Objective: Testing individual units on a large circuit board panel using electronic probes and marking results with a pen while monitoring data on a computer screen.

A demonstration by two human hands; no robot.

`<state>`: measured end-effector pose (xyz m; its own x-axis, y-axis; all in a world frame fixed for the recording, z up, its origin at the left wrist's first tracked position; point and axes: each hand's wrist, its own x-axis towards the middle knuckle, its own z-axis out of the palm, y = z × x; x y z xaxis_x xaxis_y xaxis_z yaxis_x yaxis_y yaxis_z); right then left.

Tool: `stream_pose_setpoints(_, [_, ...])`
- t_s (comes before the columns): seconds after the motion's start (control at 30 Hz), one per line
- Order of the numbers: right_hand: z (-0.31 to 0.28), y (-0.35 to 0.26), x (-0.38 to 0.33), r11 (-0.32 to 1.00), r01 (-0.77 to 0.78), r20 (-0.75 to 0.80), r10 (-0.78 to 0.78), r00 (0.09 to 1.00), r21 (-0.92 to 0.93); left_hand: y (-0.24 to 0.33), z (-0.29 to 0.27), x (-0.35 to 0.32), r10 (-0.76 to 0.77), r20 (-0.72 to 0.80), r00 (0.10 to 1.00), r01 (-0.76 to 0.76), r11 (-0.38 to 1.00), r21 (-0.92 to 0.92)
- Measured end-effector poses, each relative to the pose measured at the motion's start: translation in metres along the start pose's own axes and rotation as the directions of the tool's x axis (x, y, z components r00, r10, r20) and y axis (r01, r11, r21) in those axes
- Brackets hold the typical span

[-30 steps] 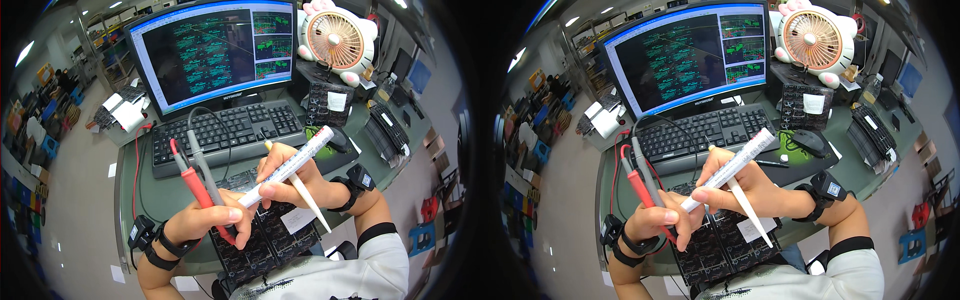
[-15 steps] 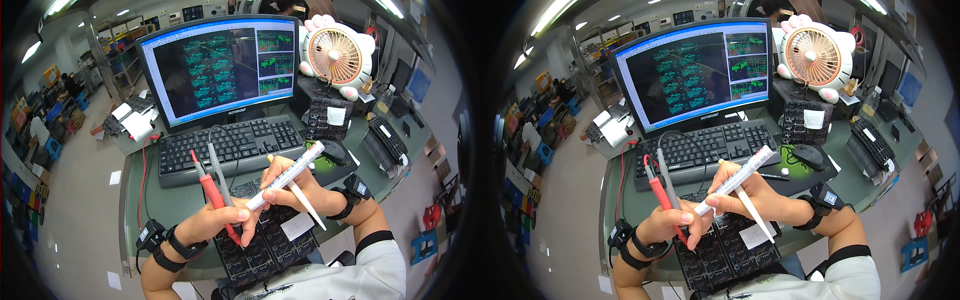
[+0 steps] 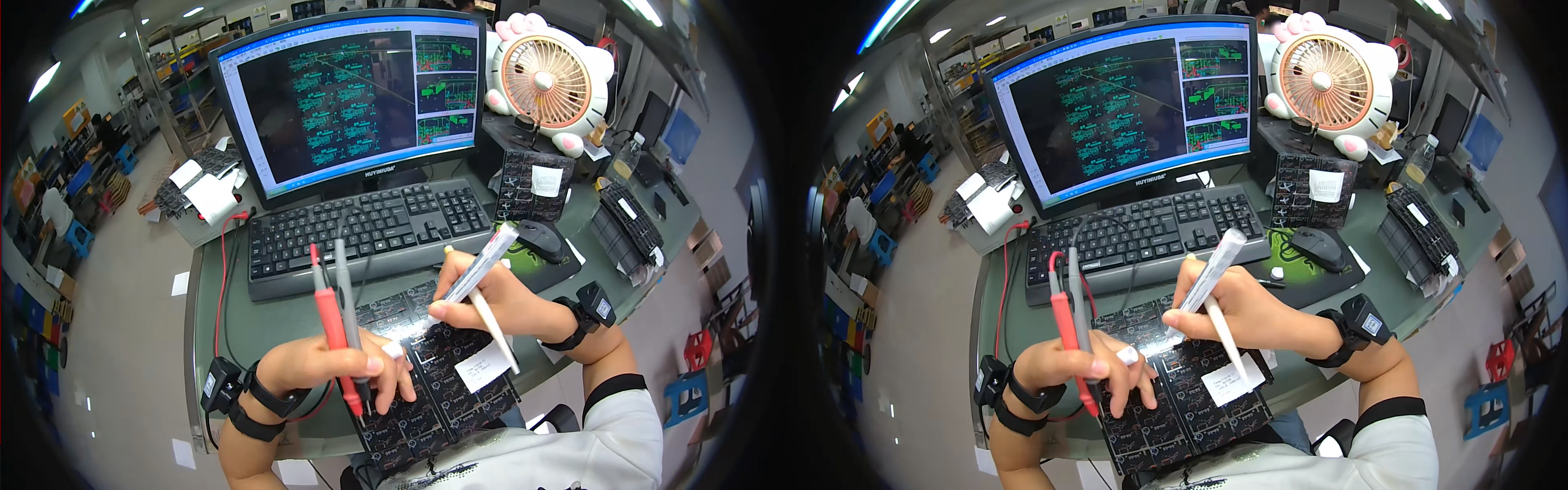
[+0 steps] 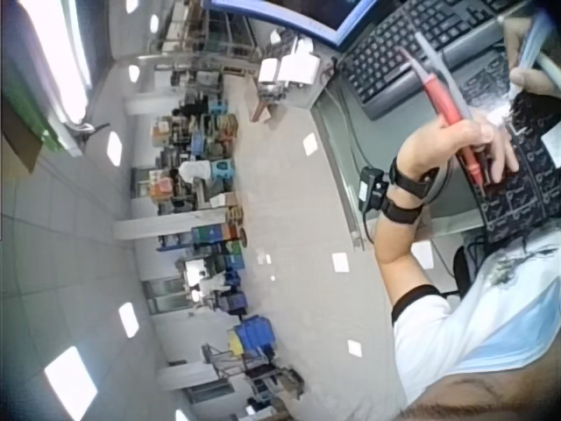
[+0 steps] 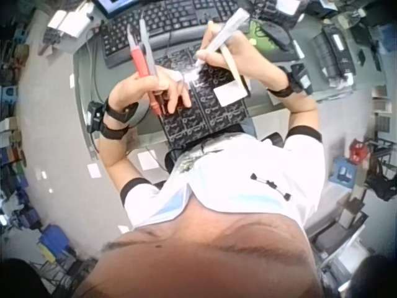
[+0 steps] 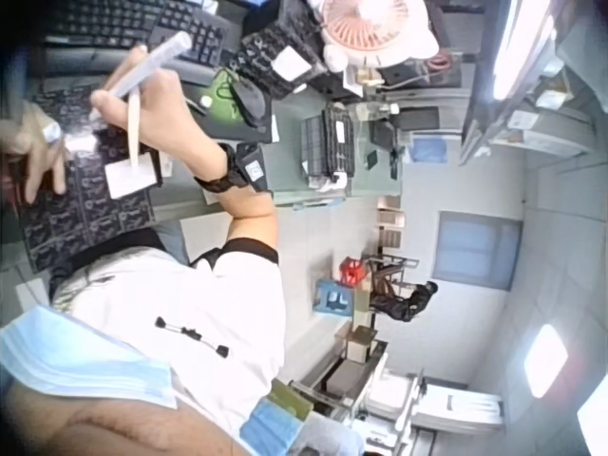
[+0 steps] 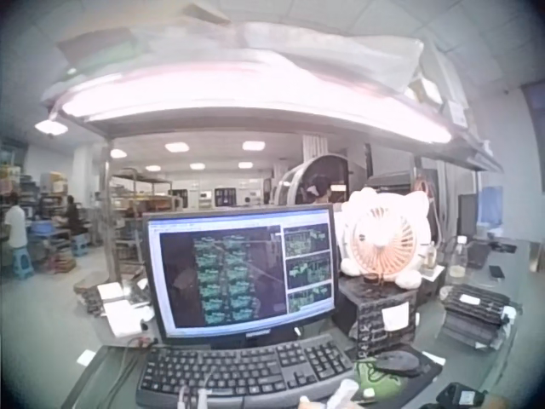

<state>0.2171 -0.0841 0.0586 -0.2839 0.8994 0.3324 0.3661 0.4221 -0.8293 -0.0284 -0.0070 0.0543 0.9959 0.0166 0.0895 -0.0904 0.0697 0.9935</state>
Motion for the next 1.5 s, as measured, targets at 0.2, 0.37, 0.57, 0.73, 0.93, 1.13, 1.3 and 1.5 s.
stream_pose_setpoints(0.2, [0.008, 0.004, 0.003, 0.996, 0.043, 0.087, -0.037, 0.996, -0.073, 0.004, 0.001, -0.001, -0.099, 0.062, 0.993, 0.093, 0.99, 0.102])
stream_pose_setpoints(0.37, [0.001, 0.007, 0.003, 0.989, 0.01, 0.016, -0.008, 1.0, -0.145, 0.004, 0.0, 0.0, -0.125, 0.076, 0.989, 0.114, 0.985, 0.133])
stream_pose_setpoints(0.57, [-0.001, 0.004, -0.001, 0.993, -0.006, 0.066, 0.014, 0.998, -0.116, 0.007, 0.001, 0.001, -0.114, 0.079, 0.99, 0.102, 0.985, 0.141])
stream_pose_setpoints(0.73, [-0.01, 0.002, -0.016, 0.982, -0.142, -0.057, 0.15, 0.987, 0.123, 0.004, 0.003, 0.002, -0.078, 0.058, 0.995, 0.069, 0.987, 0.143])
stream_pose_setpoints(0.93, [-0.036, -0.01, -0.065, 0.988, 0.099, 0.264, -0.065, 0.962, -0.119, 0.004, 0.005, 0.001, 0.021, -0.044, 0.999, -0.02, 0.999, 0.036])
stream_pose_setpoints(1.13, [-0.017, -0.036, -0.09, 0.635, 0.48, 0.397, -0.282, 0.874, -0.605, 0.002, -0.004, 0.0, 0.234, -0.436, 0.869, -0.357, 0.906, -0.226])
stream_pose_setpoints(1.3, [-0.043, -0.046, -0.061, 0.548, 0.515, 0.181, -0.55, 0.816, -0.659, 0.019, 0.0, -0.004, 0.214, -0.62, 0.755, -0.278, 0.961, -0.007])
stream_pose_setpoints(1.5, [-0.061, -0.045, 0.03, 0.872, 0.29, 0.008, -0.313, 0.95, -0.395, -0.018, -0.03, -0.033, 0.223, -0.696, 0.683, -0.354, 0.934, -0.049])
